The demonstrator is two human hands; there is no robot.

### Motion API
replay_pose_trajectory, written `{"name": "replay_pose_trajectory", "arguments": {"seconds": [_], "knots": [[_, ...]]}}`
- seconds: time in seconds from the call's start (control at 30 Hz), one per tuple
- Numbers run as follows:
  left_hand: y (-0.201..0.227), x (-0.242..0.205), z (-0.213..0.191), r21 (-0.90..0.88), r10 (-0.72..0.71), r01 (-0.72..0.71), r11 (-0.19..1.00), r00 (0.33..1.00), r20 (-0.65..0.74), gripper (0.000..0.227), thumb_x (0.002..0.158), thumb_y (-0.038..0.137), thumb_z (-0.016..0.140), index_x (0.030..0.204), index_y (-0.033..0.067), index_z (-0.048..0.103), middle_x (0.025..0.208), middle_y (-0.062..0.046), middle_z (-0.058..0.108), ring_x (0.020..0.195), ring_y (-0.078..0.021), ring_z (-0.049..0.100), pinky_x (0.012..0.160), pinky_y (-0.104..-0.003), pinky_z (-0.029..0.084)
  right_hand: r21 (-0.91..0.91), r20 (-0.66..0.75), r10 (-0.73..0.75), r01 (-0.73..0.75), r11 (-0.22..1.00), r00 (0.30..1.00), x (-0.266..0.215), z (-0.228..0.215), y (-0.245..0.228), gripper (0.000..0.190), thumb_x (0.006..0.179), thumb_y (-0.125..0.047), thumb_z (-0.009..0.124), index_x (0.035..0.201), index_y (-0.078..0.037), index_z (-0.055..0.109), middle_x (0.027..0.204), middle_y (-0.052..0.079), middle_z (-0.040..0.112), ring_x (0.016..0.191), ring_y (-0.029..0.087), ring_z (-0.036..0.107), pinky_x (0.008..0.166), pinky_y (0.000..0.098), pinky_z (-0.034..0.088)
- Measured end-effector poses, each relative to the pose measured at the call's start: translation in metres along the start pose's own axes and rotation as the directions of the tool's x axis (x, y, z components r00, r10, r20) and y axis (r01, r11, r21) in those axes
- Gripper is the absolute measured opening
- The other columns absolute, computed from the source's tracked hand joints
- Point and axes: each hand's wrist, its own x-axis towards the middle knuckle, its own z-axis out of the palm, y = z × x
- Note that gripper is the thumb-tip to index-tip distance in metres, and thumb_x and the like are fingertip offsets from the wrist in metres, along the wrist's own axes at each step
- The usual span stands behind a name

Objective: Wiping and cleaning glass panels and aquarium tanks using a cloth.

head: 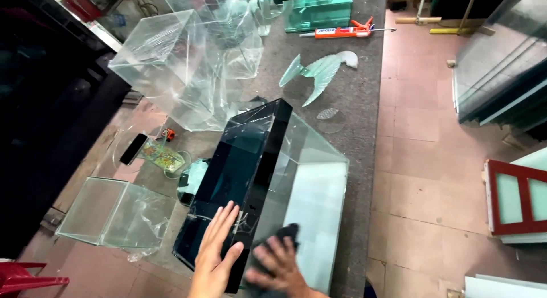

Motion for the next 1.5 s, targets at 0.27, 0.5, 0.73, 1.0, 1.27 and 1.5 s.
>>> {"name": "replay_pose_trajectory", "arguments": {"seconds": [0.27, 0.5, 0.73, 1.0, 1.27, 1.5], "knots": [[-0.019, 0.008, -0.009, -0.008, -0.015, 0.015, 1.000, 1.000, 0.017, 0.073, 0.100, 0.059, 0.050, 0.167, 0.0296, 0.051, 0.180, 0.007, 0.041, 0.172, -0.0172, 0.022, 0.132, -0.048, 0.020, 0.067, -0.054, 0.300, -0.296, 0.953, 0.952, 0.167, 0.002, 0.191, 0.061, 0.120, -0.039, 0.043, 0.175, -0.016, 0.031, 0.183, 0.023, 0.023, 0.172, 0.044, 0.021, 0.137, 0.0628, 0.009], [-0.014, 0.006, -0.022, -0.097, 0.022, -0.019, 0.995, 0.999, 0.024, 0.065, 0.104, 0.047, 0.052, 0.166, 0.0279, 0.049, 0.180, 0.005, 0.041, 0.172, -0.0209, 0.024, 0.134, -0.055, 0.018, -0.076, -0.089, 0.459, -0.465, 0.882, 0.884, 0.134, 0.019, 0.176, 0.061, 0.117, -0.004, 0.043, 0.176, -0.014, 0.034, 0.183, 0.020, 0.030, 0.171, 0.040, 0.030, 0.139, 0.0572, 0.026], [-0.006, 0.000, -0.009, -0.020, 0.058, -0.057, 0.998, 0.998, 0.030, 0.069, 0.105, 0.057, 0.044, 0.167, 0.0277, 0.049, 0.181, 0.005, 0.041, 0.173, -0.0225, 0.021, 0.132, -0.053, 0.016, 0.151, 0.101, 0.463, -0.473, 0.868, 0.881, 0.113, -0.029, 0.092, 0.071, 0.118, -0.064, 0.028, 0.175, -0.024, 0.033, 0.186, 0.019, 0.024, 0.173, 0.043, 0.021, 0.138, 0.0703, 0.016], [-0.004, -0.002, -0.005, -0.037, 0.072, -0.072, 0.997, 0.997, -0.007, 0.071, 0.103, 0.059, 0.046, 0.165, 0.0249, 0.052, 0.179, 0.001, 0.044, 0.172, -0.0242, 0.025, 0.132, -0.055, 0.021, 0.169, -0.050, 0.719, -0.704, 0.690, 0.693, 0.166, -0.002, 0.260, 0.068, 0.118, -0.057, 0.047, 0.177, -0.029, 0.029, 0.186, 0.012, 0.026, 0.173, 0.040, 0.017, 0.138, 0.0624, 0.013], [-0.004, -0.003, -0.004, -0.038, 0.081, -0.082, 0.996, 0.997, -0.018, 0.066, 0.105, 0.052, 0.050, 0.164, 0.0226, 0.054, 0.177, -0.001, 0.047, 0.171, -0.0244, 0.027, 0.132, -0.052, 0.023, 0.232, 0.281, 0.416, -0.482, 0.845, 0.865, 0.024, -0.038, -0.008, 0.065, 0.118, -0.054, 0.022, 0.175, -0.026, 0.033, 0.187, 0.016, 0.015, 0.175, 0.039, 0.008, 0.139, 0.0617, 0.002], [0.000, -0.007, 0.005, 0.032, 0.129, -0.129, 0.991, 0.992, -0.005, 0.068, 0.107, 0.053, 0.044, 0.167, 0.0217, 0.049, 0.179, 0.000, 0.044, 0.172, -0.0249, 0.025, 0.133, -0.053, 0.017, 0.162, 0.094, 0.414, -0.424, 0.891, 0.905, 0.060, -0.028, 0.143, 0.080, 0.115, -0.066, 0.040, 0.179, -0.020, 0.025, 0.187, 0.025, 0.013, 0.174, 0.047, 0.015, 0.135, 0.0715, 0.015]]}}
